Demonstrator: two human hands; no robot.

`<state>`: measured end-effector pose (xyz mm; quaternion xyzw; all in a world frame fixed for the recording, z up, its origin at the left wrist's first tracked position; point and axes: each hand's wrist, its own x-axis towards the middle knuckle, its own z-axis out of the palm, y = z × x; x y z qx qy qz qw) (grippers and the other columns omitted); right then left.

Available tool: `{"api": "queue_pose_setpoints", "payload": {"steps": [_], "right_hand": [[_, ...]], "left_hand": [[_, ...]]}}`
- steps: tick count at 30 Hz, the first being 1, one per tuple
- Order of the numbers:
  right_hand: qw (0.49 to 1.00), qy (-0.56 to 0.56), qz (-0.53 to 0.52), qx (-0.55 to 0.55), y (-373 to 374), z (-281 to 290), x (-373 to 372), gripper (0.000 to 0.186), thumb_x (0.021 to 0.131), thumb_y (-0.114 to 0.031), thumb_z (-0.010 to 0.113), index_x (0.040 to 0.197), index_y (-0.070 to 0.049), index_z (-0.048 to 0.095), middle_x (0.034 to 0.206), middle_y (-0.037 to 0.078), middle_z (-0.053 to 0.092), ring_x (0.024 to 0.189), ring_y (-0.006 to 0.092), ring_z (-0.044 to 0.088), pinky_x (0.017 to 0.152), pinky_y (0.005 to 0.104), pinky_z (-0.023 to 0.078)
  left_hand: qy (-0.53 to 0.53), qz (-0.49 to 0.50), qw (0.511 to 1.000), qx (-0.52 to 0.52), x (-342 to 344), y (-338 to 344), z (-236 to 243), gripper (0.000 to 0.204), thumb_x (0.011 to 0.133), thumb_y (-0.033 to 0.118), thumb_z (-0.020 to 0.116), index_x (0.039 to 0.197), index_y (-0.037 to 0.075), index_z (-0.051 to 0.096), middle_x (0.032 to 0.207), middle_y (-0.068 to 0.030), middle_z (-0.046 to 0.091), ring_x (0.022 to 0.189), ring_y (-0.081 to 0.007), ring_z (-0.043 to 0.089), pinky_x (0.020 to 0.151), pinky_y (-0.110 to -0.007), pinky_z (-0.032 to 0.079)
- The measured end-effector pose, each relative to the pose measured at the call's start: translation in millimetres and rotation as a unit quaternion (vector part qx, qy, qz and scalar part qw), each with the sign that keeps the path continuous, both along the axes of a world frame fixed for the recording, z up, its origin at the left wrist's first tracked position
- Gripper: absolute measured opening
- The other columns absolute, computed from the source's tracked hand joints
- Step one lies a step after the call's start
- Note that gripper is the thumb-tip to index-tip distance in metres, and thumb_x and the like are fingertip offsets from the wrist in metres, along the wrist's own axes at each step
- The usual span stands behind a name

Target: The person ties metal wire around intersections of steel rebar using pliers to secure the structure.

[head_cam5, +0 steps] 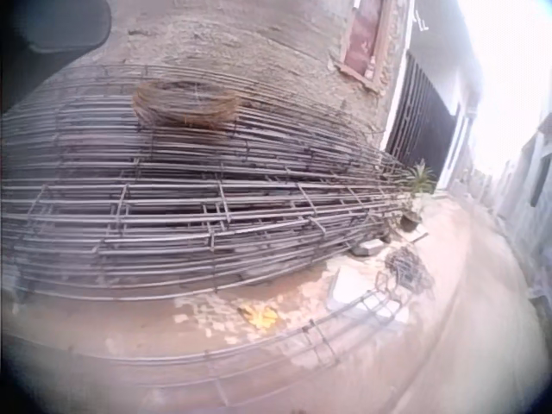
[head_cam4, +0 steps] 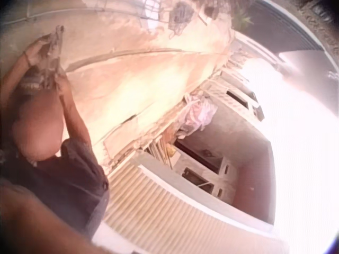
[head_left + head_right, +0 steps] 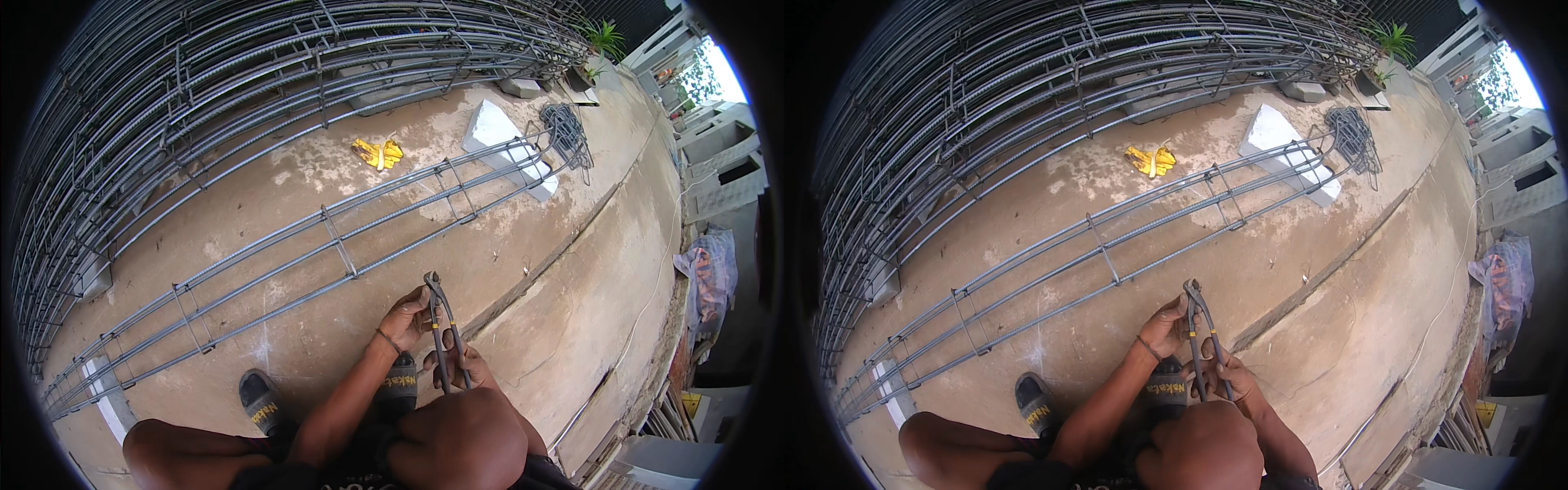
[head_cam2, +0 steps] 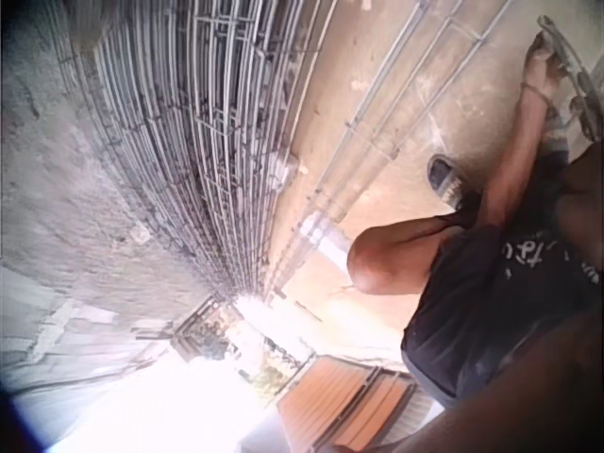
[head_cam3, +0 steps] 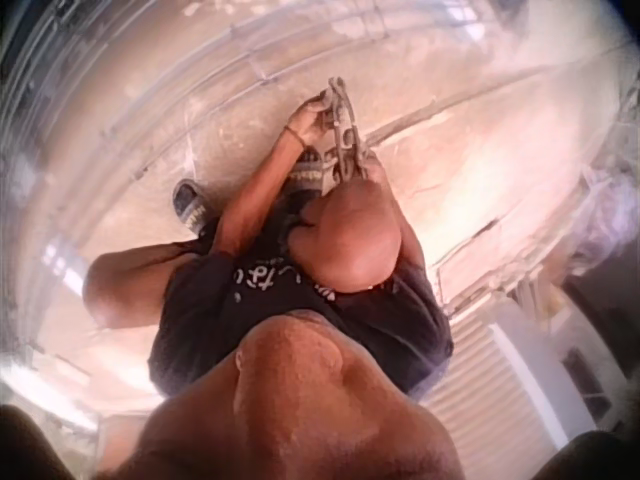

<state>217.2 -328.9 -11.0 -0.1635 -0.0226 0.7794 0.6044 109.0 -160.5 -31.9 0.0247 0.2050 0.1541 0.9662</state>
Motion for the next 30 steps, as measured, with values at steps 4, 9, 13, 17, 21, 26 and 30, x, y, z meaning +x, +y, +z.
{"api": "queue_pose_setpoints", "payload": {"steps": [4, 9, 13, 17, 21, 26, 30], "right_hand": [[0.996, -0.061, 0.069, 0.006, 30, 30, 3, 0.037, 0.084, -0.022, 0.070, 0.117, -0.013, 0.055, 0.143, 0.035, 0.033, 0.127, 0.0502, 0.042, 0.098, 0.0647, 0.039], [0.926, -0.337, 0.168, 0.013, 35, 40, 43, 0.047, 0.081, -0.008, 0.069, 0.127, -0.007, 0.056, 0.149, 0.021, 0.035, 0.136, 0.0369, 0.035, 0.110, 0.0516, 0.029], [0.847, -0.471, 0.227, 0.096, 47, 60, 74, 0.033, 0.079, 0.001, 0.067, 0.112, -0.001, 0.064, 0.151, 0.017, 0.033, 0.139, 0.0300, 0.032, 0.110, 0.0424, 0.032], [0.783, -0.542, 0.305, 0.013, 59, 62, 102, 0.033, 0.083, -0.006, 0.068, 0.115, -0.001, 0.062, 0.130, 0.017, 0.057, 0.124, 0.0306, 0.052, 0.100, 0.0376, 0.042], [0.433, -0.892, 0.127, 0.008, 87, 65, 95, 0.050, 0.080, -0.018, 0.075, 0.123, -0.001, 0.055, 0.105, 0.015, 0.067, 0.090, 0.0315, 0.066, 0.081, 0.0392, 0.052], [0.685, -0.724, -0.006, 0.074, 167, 74, 46, 0.037, 0.083, -0.015, 0.073, 0.115, -0.002, 0.059, 0.099, 0.017, 0.066, 0.080, 0.0277, 0.067, 0.068, 0.0331, 0.053], [0.560, -0.791, 0.031, 0.246, 201, 59, 42, 0.021, 0.085, -0.013, 0.070, 0.102, -0.001, 0.064, 0.086, 0.013, 0.066, 0.071, 0.0214, 0.066, 0.059, 0.0326, 0.051]], "left_hand": [[0.011, 0.062, 0.996, 0.058, -8, 2, -20, 0.024, 0.088, 0.025, 0.069, 0.102, 0.006, 0.062, 0.083, -0.0013, 0.063, 0.066, -0.0125, 0.057, 0.057, -0.025, 0.046], [0.248, 0.091, 0.876, 0.405, -2, 22, -13, 0.010, 0.089, 0.013, 0.067, 0.087, 0.003, 0.068, 0.073, -0.0028, 0.066, 0.059, -0.0117, 0.058, 0.053, -0.025, 0.043], [0.393, -0.044, 0.688, 0.609, -13, 56, 14, 0.009, 0.087, 0.008, 0.069, 0.089, 0.000, 0.067, 0.076, -0.0072, 0.070, 0.065, -0.0088, 0.060, 0.056, -0.024, 0.045], [0.317, 0.016, 0.851, 0.418, -19, 71, 26, 0.013, 0.088, 0.011, 0.069, 0.093, -0.002, 0.068, 0.077, -0.0090, 0.070, 0.063, -0.0103, 0.061, 0.055, -0.024, 0.046], [0.289, 0.064, 0.898, 0.325, -24, 72, 38, 0.017, 0.090, 0.014, 0.068, 0.096, -0.002, 0.068, 0.077, -0.0079, 0.069, 0.062, -0.0108, 0.062, 0.053, -0.024, 0.047], [0.315, -0.005, 0.864, 0.392, -34, 76, 54, 0.014, 0.092, 0.012, 0.064, 0.098, 0.000, 0.069, 0.076, -0.0064, 0.067, 0.065, -0.0085, 0.060, 0.056, -0.023, 0.045], [0.325, -0.059, 0.795, 0.508, -47, 78, 71, 0.015, 0.093, 0.009, 0.061, 0.101, -0.001, 0.069, 0.072, -0.0037, 0.064, 0.066, -0.0080, 0.054, 0.060, -0.024, 0.044]]}}
